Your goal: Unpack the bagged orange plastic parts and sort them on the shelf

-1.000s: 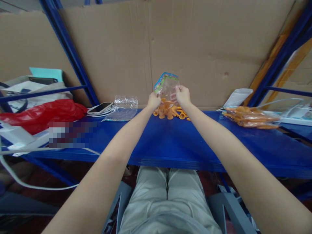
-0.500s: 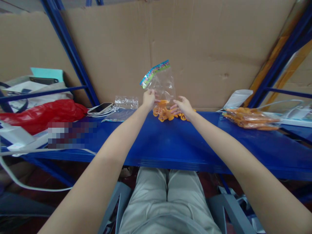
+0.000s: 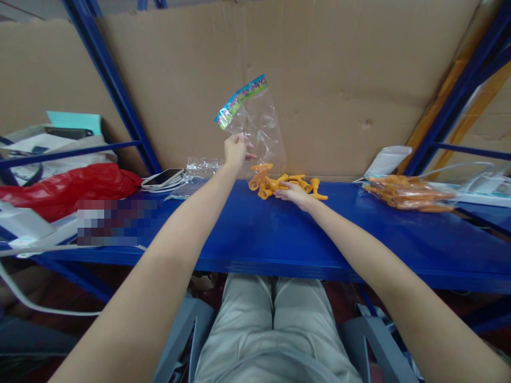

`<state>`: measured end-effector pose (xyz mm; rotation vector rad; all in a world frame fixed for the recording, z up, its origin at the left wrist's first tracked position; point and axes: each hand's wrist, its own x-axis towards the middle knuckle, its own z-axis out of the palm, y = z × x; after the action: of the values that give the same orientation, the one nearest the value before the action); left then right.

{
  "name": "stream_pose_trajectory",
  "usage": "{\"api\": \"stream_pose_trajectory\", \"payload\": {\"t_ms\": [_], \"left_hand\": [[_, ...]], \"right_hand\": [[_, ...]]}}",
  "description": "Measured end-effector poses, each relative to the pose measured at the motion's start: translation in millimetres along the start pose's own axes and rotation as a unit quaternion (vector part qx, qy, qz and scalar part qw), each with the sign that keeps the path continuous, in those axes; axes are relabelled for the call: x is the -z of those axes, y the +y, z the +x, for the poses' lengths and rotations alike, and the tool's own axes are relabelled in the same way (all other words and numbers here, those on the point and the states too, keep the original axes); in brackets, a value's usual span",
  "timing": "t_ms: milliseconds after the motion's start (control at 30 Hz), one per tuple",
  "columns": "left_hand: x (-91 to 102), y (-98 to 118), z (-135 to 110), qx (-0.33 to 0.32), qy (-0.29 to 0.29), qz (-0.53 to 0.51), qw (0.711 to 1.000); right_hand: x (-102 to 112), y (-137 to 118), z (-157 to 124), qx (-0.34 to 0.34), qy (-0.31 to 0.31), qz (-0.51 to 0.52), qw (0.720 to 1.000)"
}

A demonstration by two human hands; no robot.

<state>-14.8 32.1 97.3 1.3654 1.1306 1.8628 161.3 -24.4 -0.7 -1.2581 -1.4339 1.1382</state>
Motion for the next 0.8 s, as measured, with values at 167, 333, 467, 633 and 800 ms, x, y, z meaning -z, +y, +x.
{"api": "stream_pose_trajectory", "payload": {"t_ms": [167,333,467,633,800], "left_hand": [[-1.1,10,13,-0.058,-0.020,-0.017,0.998],[-3.2,16,21,-0.119,-0.060,-0.013,0.991],[-4.5,12,8,-0.207,-0.149,0.005,0.967],[-2.3,-3,-30,-0.196,-0.321,-0.020,0.926],[4.7,-25,-63,-0.019,-0.425,-0.080,0.901]], "right_hand": [[-4,7,7,0.023,0.039,-0.058,0.997],[-1,8,9,0.012,0.068,-0.036,0.997],[5,9,12,-0.004,0.100,-0.037,0.994],[18,7,13,-0.041,0.103,0.039,0.993],[42,2,7,-0.018,0.018,0.120,0.992]]}}
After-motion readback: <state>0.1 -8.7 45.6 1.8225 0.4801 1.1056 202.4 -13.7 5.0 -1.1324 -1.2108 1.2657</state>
